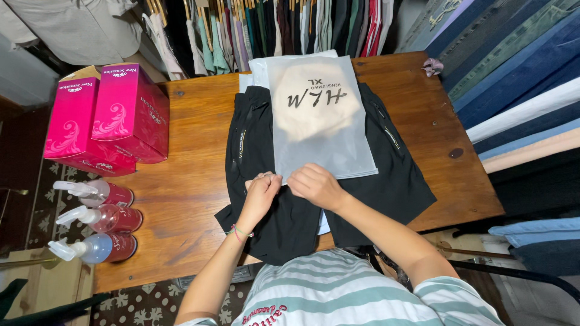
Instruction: The person unpacks clothing items including shorts and a sports bra, folds them, and places them into plastic mailing bags.
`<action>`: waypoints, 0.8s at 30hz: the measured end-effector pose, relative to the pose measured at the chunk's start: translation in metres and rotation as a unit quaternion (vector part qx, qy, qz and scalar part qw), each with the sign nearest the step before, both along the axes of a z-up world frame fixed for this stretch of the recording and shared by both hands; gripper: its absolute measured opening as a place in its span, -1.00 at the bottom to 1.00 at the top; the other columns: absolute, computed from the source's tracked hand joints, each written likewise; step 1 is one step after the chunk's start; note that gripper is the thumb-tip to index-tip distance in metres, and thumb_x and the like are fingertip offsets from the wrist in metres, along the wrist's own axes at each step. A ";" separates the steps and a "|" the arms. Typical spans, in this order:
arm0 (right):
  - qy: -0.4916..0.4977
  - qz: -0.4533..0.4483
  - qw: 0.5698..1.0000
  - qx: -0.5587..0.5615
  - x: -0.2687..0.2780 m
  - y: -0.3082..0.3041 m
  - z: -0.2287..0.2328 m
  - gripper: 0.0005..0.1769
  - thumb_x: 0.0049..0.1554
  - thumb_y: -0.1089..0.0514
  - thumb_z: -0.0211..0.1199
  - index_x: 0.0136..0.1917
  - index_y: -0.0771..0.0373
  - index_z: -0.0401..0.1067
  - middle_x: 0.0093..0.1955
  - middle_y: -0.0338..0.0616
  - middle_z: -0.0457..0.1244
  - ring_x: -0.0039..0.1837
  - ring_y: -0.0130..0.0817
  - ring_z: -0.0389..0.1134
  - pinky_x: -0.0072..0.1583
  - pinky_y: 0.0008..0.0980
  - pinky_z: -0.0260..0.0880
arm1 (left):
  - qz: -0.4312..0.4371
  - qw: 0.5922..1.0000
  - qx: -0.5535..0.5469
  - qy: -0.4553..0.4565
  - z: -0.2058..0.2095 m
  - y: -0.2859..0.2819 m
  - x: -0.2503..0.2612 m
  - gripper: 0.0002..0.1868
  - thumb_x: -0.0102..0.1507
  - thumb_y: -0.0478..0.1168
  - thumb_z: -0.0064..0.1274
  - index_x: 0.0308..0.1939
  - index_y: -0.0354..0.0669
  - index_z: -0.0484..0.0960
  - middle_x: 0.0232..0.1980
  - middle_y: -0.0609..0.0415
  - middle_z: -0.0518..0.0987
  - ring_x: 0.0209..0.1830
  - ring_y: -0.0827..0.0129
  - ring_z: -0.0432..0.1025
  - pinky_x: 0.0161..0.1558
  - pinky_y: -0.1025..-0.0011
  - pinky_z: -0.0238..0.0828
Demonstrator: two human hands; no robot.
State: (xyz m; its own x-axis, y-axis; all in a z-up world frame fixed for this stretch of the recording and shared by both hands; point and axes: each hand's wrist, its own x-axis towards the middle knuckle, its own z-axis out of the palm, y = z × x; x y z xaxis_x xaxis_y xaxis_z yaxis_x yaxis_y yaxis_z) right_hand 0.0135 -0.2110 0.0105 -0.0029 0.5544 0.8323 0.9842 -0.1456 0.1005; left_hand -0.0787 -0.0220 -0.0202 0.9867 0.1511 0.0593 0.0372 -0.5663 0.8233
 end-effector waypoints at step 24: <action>0.033 -0.243 0.969 -0.022 0.000 -0.169 -0.025 -0.70 0.15 0.32 0.43 0.16 0.14 0.63 0.10 -0.09 0.40 0.11 -0.04 0.47 0.17 0.00 0.52 | -0.173 0.927 0.258 -0.208 0.027 -0.021 0.051 -0.83 0.42 -0.06 0.26 -0.21 0.03 0.65 -0.28 0.26 0.49 -0.19 0.32 0.47 -0.04 0.36 0.27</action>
State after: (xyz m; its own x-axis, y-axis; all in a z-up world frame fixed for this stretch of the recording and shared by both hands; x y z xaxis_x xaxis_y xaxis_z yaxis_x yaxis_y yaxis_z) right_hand 0.0131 -0.3800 -0.0145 0.3200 0.5116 0.7974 0.8056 -0.5899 0.0552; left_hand -0.0273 -0.0427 0.0072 0.8464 -0.3254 0.4215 -0.4805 -0.8080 0.3410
